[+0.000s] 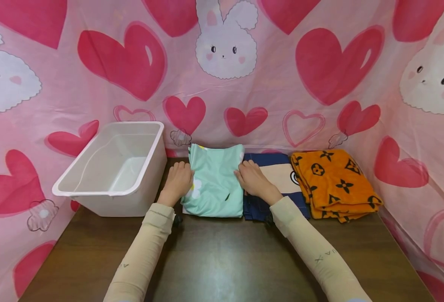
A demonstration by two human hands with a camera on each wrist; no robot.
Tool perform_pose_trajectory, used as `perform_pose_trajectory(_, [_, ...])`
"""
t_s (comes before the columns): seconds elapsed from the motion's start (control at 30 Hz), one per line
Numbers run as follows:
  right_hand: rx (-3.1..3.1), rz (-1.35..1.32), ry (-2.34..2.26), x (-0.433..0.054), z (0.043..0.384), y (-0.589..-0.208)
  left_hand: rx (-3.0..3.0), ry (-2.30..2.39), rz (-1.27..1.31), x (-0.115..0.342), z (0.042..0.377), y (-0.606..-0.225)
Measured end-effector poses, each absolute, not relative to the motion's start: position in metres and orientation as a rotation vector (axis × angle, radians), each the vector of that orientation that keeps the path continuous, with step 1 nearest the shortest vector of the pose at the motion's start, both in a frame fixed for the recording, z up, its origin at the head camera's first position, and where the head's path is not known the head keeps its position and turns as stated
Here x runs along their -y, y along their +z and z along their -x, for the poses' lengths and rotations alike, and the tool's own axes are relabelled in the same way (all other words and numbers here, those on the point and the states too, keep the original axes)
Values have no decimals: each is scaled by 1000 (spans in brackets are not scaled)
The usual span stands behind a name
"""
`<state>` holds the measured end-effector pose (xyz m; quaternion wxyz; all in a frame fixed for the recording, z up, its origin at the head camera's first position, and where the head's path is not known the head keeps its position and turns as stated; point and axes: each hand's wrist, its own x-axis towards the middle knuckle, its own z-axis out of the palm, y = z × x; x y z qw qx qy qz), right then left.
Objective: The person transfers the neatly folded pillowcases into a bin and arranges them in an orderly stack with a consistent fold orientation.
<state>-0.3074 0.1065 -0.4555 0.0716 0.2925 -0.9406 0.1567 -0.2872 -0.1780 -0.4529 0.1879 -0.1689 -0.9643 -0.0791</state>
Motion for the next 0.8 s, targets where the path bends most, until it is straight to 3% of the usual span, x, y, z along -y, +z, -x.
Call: perform_pose_trajectory(0.8, [2778, -890, 471, -99, 307, -453, 2705, -187, 457, 184, 287, -445])
